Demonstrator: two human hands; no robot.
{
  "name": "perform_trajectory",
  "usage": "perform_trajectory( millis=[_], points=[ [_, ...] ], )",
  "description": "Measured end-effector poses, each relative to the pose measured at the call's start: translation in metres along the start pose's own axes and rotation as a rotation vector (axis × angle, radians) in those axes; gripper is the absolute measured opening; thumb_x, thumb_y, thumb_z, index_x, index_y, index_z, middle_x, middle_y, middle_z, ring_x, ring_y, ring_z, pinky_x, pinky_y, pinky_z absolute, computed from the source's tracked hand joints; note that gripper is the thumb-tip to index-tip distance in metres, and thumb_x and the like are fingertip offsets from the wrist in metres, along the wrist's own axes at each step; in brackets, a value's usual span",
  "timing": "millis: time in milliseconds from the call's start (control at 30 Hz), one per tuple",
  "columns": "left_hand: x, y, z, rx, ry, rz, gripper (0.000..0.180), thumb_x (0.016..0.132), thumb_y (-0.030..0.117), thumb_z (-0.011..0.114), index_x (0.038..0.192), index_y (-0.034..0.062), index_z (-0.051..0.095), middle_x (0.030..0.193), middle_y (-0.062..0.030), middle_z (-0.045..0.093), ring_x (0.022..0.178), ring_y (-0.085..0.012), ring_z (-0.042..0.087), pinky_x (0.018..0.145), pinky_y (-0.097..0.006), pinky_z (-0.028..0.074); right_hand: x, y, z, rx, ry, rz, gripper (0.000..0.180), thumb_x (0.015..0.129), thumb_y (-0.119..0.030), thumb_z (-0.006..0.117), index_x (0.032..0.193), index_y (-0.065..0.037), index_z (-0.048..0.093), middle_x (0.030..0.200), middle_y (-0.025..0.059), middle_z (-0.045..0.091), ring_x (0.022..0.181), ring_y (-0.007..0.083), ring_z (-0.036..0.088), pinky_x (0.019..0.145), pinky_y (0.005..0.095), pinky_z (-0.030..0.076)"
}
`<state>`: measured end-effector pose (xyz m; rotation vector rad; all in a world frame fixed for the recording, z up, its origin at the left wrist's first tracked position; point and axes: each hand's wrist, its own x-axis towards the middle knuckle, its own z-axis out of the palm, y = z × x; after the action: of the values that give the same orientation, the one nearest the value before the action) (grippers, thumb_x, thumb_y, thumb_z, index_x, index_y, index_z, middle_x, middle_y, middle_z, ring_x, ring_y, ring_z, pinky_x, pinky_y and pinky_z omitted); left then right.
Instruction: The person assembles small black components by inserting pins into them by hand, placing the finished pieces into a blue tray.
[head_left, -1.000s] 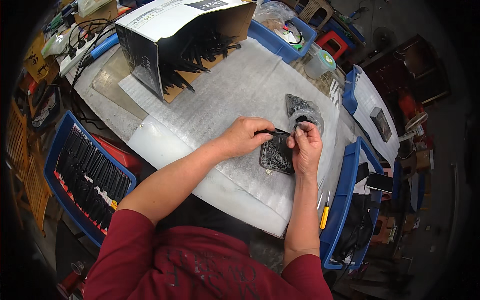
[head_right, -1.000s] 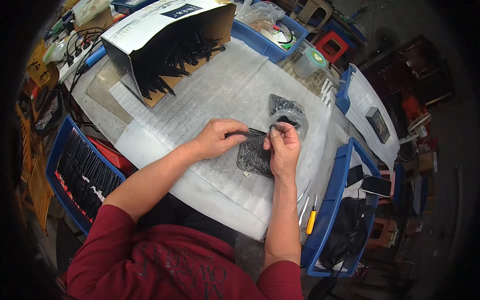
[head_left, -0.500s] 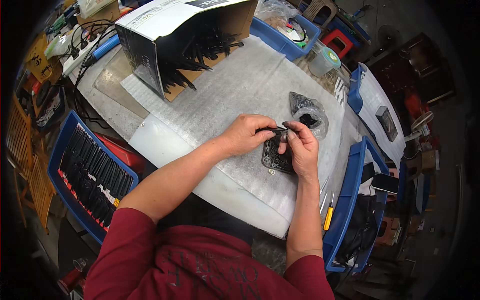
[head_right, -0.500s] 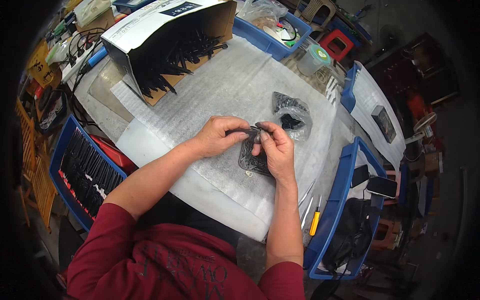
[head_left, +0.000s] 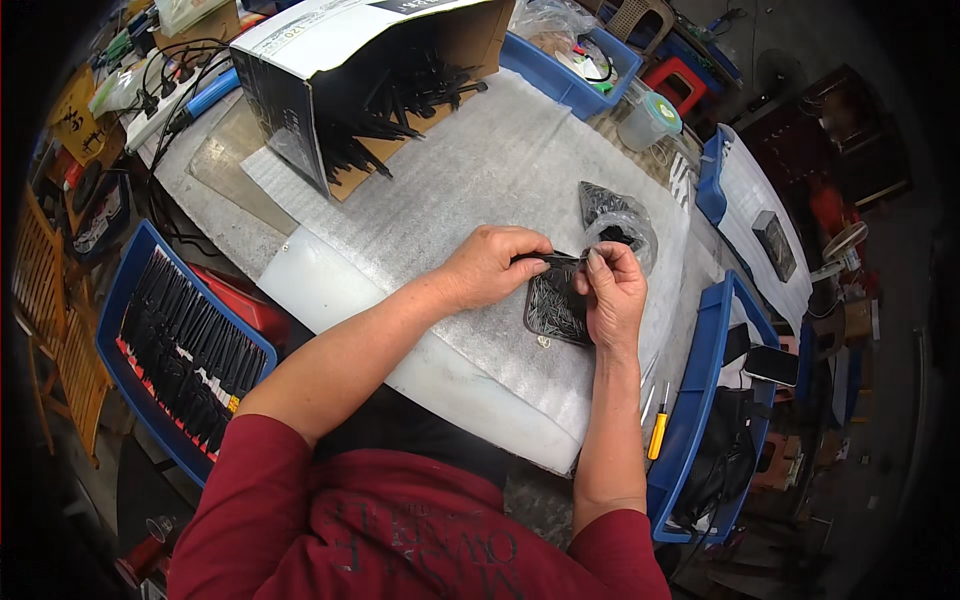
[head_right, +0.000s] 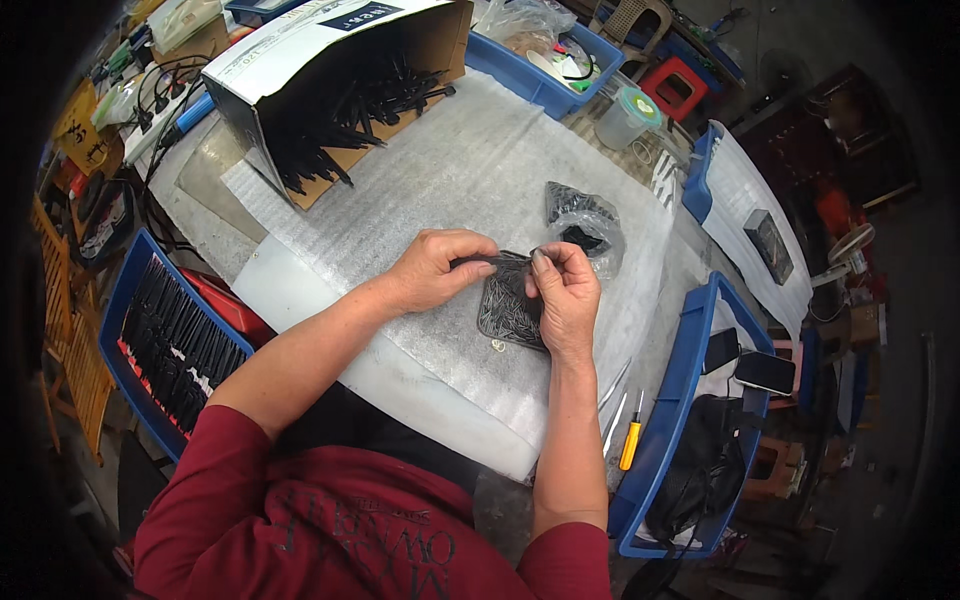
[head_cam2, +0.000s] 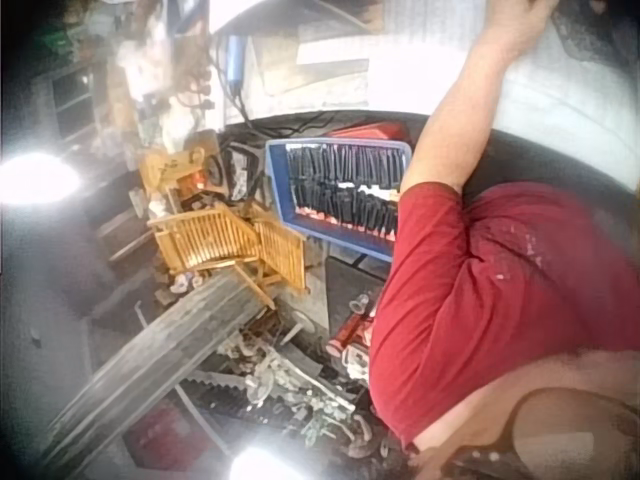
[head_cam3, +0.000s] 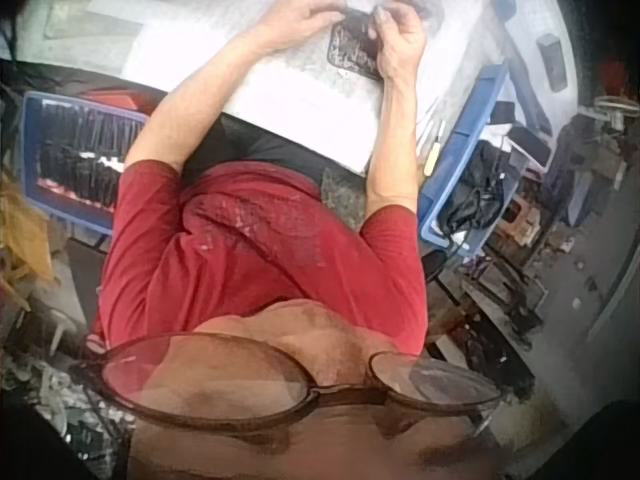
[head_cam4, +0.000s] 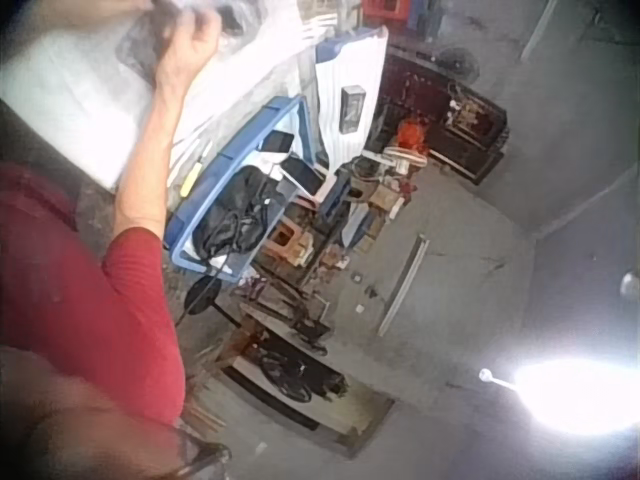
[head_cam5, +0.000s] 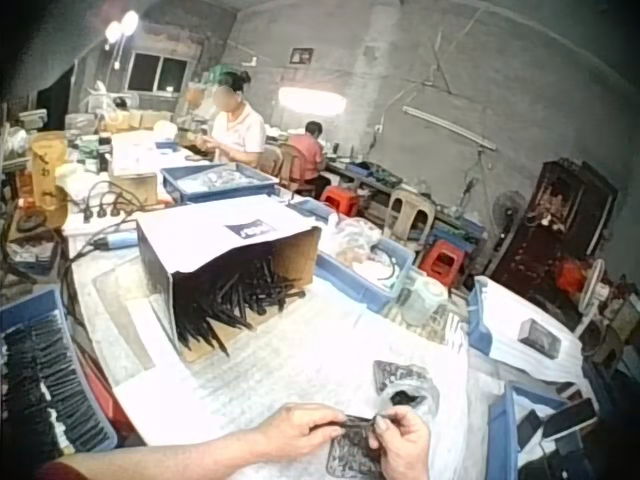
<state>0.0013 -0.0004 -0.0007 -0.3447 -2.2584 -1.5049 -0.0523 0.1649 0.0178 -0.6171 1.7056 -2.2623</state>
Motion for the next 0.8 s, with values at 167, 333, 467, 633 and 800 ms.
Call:
perform_trajectory(
  millis=[167, 333, 467, 633, 800],
  points=[
    [0.000, 0.000, 0.001, -0.006, -0.006, -0.011, 0.015, 0.072, 0.008, 0.063, 0.086, 0.0026, 0.060, 0.078, -0.0082, 0.062, 0.069, -0.0187, 0.059, 0.060, -0.028, 0.046, -0.001, 0.002, 0.002, -0.010, -0.008, 0.023, 0.007, 0.081, -0.005, 0.055, 0.085, 0.000, 0.051, 0.068, 0.0030, 0.052, 0.057, 0.0089, 0.049, 0.053, 0.0189, 0.040],
    [-0.001, -0.002, 0.001, 0.016, 0.005, 0.011, 0.016, 0.072, 0.008, 0.063, 0.087, 0.0030, 0.061, 0.079, -0.0087, 0.062, 0.070, -0.0195, 0.060, 0.061, -0.028, 0.046, -0.002, 0.004, 0.005, -0.075, -0.025, 0.019, 0.007, 0.081, -0.004, 0.055, 0.085, 0.001, 0.051, 0.069, 0.0029, 0.053, 0.057, 0.0085, 0.050, 0.053, 0.0193, 0.041],
    [-0.003, -0.003, 0.000, 0.023, 0.022, 0.039, 0.016, 0.072, 0.008, 0.062, 0.086, 0.0025, 0.061, 0.079, -0.0093, 0.062, 0.071, -0.0206, 0.060, 0.061, -0.029, 0.047, -0.004, 0.004, 0.010, -0.208, -0.038, 0.022, 0.006, 0.081, -0.005, 0.056, 0.083, 0.000, 0.053, 0.069, 0.0013, 0.053, 0.057, 0.0068, 0.049, 0.052, 0.0184, 0.040],
    [-0.001, -0.002, 0.004, 0.036, 0.003, 0.051, 0.015, 0.071, 0.007, 0.062, 0.086, 0.0021, 0.061, 0.079, -0.0096, 0.062, 0.071, -0.0213, 0.060, 0.061, -0.029, 0.047, -0.006, 0.005, 0.006, -0.386, 0.017, -0.009, 0.009, 0.081, -0.008, 0.058, 0.078, -0.001, 0.053, 0.065, -0.0018, 0.050, 0.055, 0.0032, 0.042, 0.049, 0.0171, 0.035],
    [-0.002, -0.001, 0.002, 0.032, -0.010, 0.059, 0.015, 0.072, 0.007, 0.062, 0.086, 0.0022, 0.061, 0.079, -0.0097, 0.062, 0.072, -0.0216, 0.060, 0.061, -0.029, 0.047, -0.005, 0.008, 0.001, -0.565, 0.020, -0.045, 0.016, 0.083, -0.015, 0.056, 0.075, -0.001, 0.052, 0.060, -0.0035, 0.047, 0.054, 0.0020, 0.036, 0.047, 0.0170, 0.031]
  ],
)
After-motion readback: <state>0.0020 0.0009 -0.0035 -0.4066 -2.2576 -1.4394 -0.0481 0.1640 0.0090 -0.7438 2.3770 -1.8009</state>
